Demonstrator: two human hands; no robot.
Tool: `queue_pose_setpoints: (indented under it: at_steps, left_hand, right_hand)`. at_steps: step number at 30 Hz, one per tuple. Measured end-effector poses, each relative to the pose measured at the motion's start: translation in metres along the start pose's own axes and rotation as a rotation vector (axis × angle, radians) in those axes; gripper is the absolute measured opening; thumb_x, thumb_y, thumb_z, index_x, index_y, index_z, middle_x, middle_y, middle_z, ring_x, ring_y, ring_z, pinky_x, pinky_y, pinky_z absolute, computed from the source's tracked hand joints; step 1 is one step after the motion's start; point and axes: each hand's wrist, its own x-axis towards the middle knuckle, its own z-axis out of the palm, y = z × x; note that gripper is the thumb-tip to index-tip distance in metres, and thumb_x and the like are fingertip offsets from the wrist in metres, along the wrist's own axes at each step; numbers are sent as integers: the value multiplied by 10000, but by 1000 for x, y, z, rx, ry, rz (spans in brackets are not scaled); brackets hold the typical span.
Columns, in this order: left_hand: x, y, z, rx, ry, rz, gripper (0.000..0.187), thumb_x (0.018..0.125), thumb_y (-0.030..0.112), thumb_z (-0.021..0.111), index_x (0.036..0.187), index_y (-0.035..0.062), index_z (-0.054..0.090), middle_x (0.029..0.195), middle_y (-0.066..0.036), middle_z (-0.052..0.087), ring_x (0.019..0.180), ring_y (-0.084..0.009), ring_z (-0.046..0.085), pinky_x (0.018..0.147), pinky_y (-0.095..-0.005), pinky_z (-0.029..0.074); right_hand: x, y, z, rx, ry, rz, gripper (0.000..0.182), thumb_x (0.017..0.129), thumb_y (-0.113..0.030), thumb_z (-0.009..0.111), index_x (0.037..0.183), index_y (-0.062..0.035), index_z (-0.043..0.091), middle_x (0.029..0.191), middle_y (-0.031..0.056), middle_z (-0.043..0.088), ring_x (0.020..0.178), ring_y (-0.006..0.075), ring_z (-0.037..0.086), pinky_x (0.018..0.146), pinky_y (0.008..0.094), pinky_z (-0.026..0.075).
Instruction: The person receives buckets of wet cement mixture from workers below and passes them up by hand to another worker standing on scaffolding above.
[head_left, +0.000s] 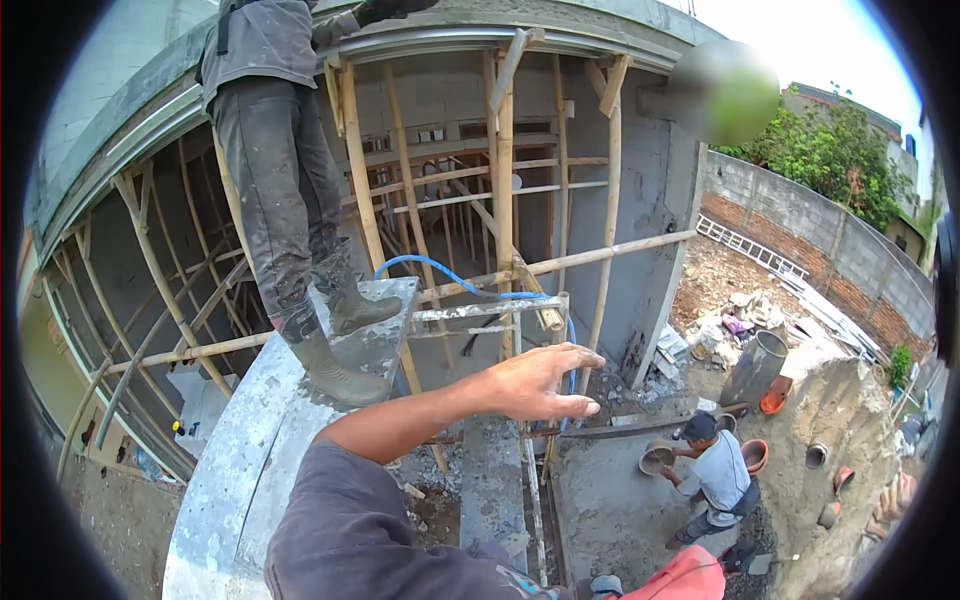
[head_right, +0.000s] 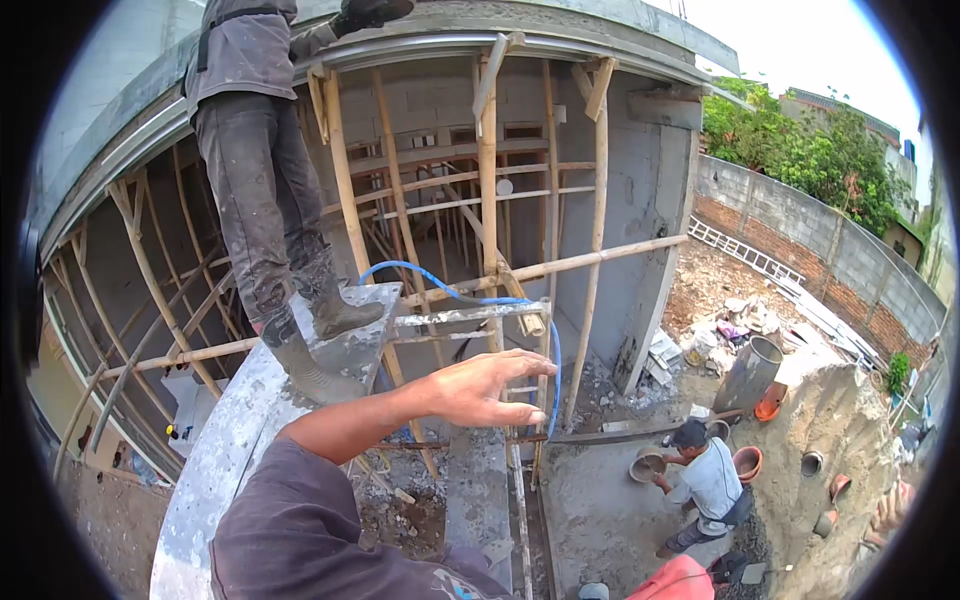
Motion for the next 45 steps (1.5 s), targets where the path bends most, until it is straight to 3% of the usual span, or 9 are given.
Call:
queue_pose_setpoints:
  at_steps: [5, 9, 13, 19, 25, 31, 36, 38, 45]
  left_hand:
    - [-54, -119, 162, -341, -10, -584, 676, 856, 416, 664, 1312, -57, 508, 1346, -218, 529, 1264, -321, 502, 1050, -406, 390]
    - [-192, -268, 346, -477, 1, -993, 661, 787, 429, 711, 1188, -83, 591, 1124, -221, 648, 1025, -290, 634, 857, -422, 494]
    - [-269, -230, 363, -497, -378, -1566, 466, 796, 429, 723, 1021, 23, 676, 870, -101, 634, 754, -242, 587, 632, -435, 478]
    - [-364, -271, 397, -593, -429, -1824, 280, 877, 347, 635, 816, 79, 586, 602, -28, 448, 526, -190, 453, 455, -372, 369]
    - [-248, -292, 396, -661, -465, -1635, 252, 888, 328, 622, 770, 116, 556, 623, -5, 470, 524, -147, 442, 466, -332, 370]
    - [-115, -383, 500, -613, -660, -1237, 286, 857, 366, 671, 904, 87, 621, 681, 6, 543, 589, -111, 508, 496, -299, 418]
    - [9, -442, 612, -557, -619, -956, 346, 831, 317, 681, 936, -13, 663, 848, -104, 677, 775, -205, 628, 724, -353, 493]
    - [58, -451, 653, -527, -585, -855, 344, 839, 310, 672, 933, -20, 664, 848, -112, 681, 761, -223, 635, 725, -358, 495]
    - [152, -470, 767, -464, -604, -692, 518, 836, 331, 672, 1179, -48, 587, 1120, -190, 658, 1050, -285, 631, 908, -365, 478]
  right_hand:
    - [10, 121, -86, 364, 128, -74, 186, 899, -171, 532, 761, -55, 485, 608, 74, 477, 450, 179, 474, 365, 331, 340]
    - [-30, 114, -78, 101, 339, -17, 162, 895, -173, 551, 776, -102, 469, 601, 11, 407, 448, 139, 404, 370, 303, 312]
    - [-33, 137, -74, 120, 350, 80, 134, 895, -183, 550, 837, -74, 498, 619, 35, 448, 461, 156, 460, 369, 311, 352]
    - [-47, 128, -31, -11, 367, 130, 152, 886, -215, 572, 886, -62, 572, 685, 52, 561, 495, 156, 518, 412, 326, 422]
    - [-31, 103, 18, -33, 341, 104, 190, 908, -204, 573, 929, -20, 614, 701, 60, 595, 525, 152, 553, 462, 298, 463]
    - [-12, 73, 94, -25, 345, 121, 225, 926, -230, 569, 928, -7, 601, 698, 48, 587, 554, 135, 551, 483, 280, 458]
    - [2, 65, 181, -40, 322, 346, 262, 939, -248, 553, 838, -15, 618, 698, 44, 608, 583, 121, 569, 516, 281, 467]
    - [8, 82, 197, -276, 195, 273, 297, 919, -280, 568, 821, -6, 630, 717, 90, 650, 626, 194, 631, 567, 345, 492]
    - [23, 102, 236, -614, 406, 374, 310, 867, -340, 599, 879, -36, 661, 810, 200, 672, 809, 372, 667, 717, 448, 499]
